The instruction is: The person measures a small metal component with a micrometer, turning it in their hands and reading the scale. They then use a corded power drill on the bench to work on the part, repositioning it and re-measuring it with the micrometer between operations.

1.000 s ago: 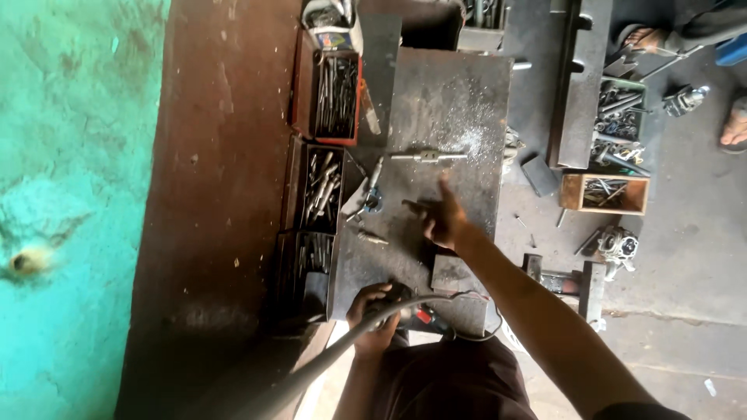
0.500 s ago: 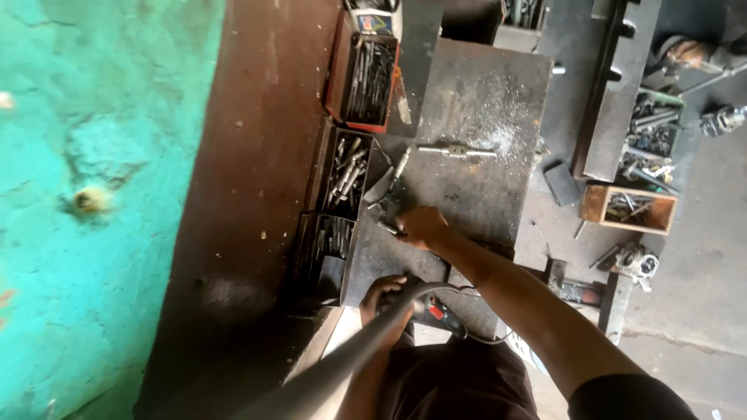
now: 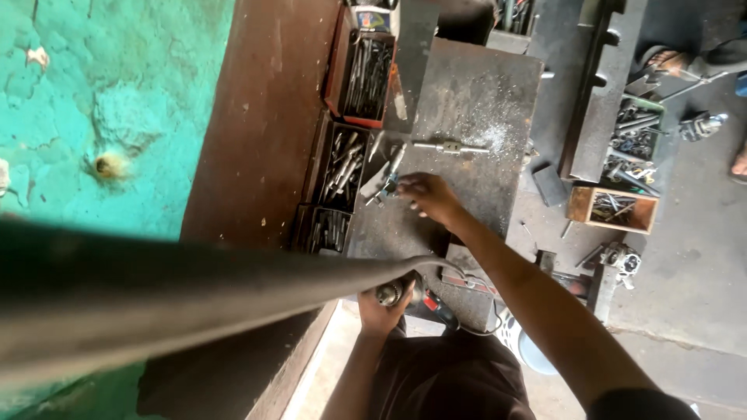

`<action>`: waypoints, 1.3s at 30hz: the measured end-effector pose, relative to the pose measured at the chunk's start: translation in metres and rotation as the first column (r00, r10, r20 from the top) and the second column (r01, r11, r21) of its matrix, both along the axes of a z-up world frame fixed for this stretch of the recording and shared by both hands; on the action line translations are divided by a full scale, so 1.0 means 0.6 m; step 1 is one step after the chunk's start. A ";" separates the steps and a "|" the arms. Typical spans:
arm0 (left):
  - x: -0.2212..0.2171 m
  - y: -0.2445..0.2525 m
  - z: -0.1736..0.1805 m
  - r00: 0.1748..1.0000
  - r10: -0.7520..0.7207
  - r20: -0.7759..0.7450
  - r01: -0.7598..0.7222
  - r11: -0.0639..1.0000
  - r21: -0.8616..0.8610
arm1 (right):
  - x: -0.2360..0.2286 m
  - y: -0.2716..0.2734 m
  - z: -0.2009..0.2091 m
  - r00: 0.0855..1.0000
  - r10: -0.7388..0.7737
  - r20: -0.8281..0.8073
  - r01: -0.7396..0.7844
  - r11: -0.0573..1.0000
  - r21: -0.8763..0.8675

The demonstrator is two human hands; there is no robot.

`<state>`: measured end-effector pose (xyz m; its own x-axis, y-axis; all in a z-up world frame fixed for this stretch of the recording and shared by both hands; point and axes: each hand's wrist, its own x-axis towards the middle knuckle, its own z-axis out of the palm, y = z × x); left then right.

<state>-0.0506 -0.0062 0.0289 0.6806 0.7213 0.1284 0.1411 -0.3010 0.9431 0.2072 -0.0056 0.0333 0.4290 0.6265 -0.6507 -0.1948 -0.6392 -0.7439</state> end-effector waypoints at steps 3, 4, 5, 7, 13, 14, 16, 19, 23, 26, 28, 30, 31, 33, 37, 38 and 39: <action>0.039 0.011 -0.001 0.992 -0.054 0.111 0.049 0.997 0.052 | 0.004 -0.086 0.011 0.986 -0.165 0.007 0.163 0.976 0.145; 0.052 0.012 -0.018 0.985 -0.085 0.148 0.096 0.993 -0.069 | -0.002 -0.121 0.032 0.960 -0.280 0.025 0.272 0.946 0.176; 0.061 0.010 -0.035 0.977 -0.112 0.184 0.147 0.971 -0.189 | -0.013 -0.158 0.051 0.919 -0.393 0.034 0.378 0.903 0.205; 0.102 0.030 -0.047 0.984 -0.170 0.047 0.176 0.950 -0.258 | -0.037 -0.237 0.069 0.867 -0.497 0.038 0.475 0.846 0.244; 0.291 0.079 0.041 0.829 -0.435 -0.352 0.482 0.874 0.056 | -0.142 -0.476 0.057 0.711 -0.683 0.166 0.631 0.725 0.277; 0.328 0.077 0.060 0.735 -0.486 -0.473 0.619 0.766 0.174 | -0.161 -0.514 0.046 0.710 -0.669 0.220 0.613 0.741 0.275; 0.395 0.044 0.029 0.641 -0.527 -0.558 0.721 0.662 0.204 | -0.193 -0.556 0.044 0.643 -0.750 0.157 0.709 0.660 0.247; 0.473 -0.021 -0.003 0.490 -0.491 -0.720 0.839 0.491 0.236 | -0.221 -0.615 0.015 0.561 -0.822 0.096 0.787 0.566 0.245; 0.539 -0.107 -0.123 0.471 -0.376 -0.798 0.858 0.406 0.315 | -0.227 -0.634 0.035 0.482 -0.868 0.116 0.838 0.496 0.226; 0.546 -0.152 -0.155 0.567 -0.290 -0.771 0.813 0.349 0.466 | -0.208 -0.647 0.050 0.492 -0.864 0.109 0.815 0.501 0.290; 0.546 -0.145 -0.209 0.616 -0.346 -0.708 0.779 0.402 0.481 | -0.187 -0.664 0.047 0.473 -0.871 0.135 0.834 0.492 0.251; 0.522 -0.152 -0.215 0.634 -0.426 -0.646 0.770 0.429 0.473 | -0.182 -0.685 0.048 0.420 -0.893 0.159 0.873 0.446 0.197; 0.513 -0.142 -0.191 0.685 -0.418 -0.596 0.727 0.432 0.533 | -0.162 -0.692 0.043 0.478 -0.865 0.153 0.833 0.502 0.234; 0.488 -0.128 -0.136 0.731 -0.419 -0.538 0.682 0.426 0.595 | -0.114 -0.705 0.041 0.523 -0.839 0.153 0.792 0.544 0.278; 0.394 -0.108 -0.045 0.821 -0.432 -0.375 0.571 0.581 0.580 | 0.008 -0.735 -0.008 0.521 -0.843 0.137 0.785 0.536 0.312; 0.361 -0.103 -0.027 0.849 -0.377 -0.370 0.526 0.670 0.524 | 0.039 -0.739 -0.034 0.534 -0.840 0.093 0.746 0.520 0.417; 0.316 -0.106 -0.041 0.863 -0.315 -0.396 0.496 0.678 0.542 | 0.068 -0.706 0.014 0.581 -0.812 0.053 0.722 0.545 0.426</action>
<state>0.1389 -0.0700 0.0046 0.9576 0.1900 0.2168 0.0648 -0.8747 0.4804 0.2478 -0.4292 0.0418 0.9458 0.1290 -0.2979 -0.2959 -0.0347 -0.9546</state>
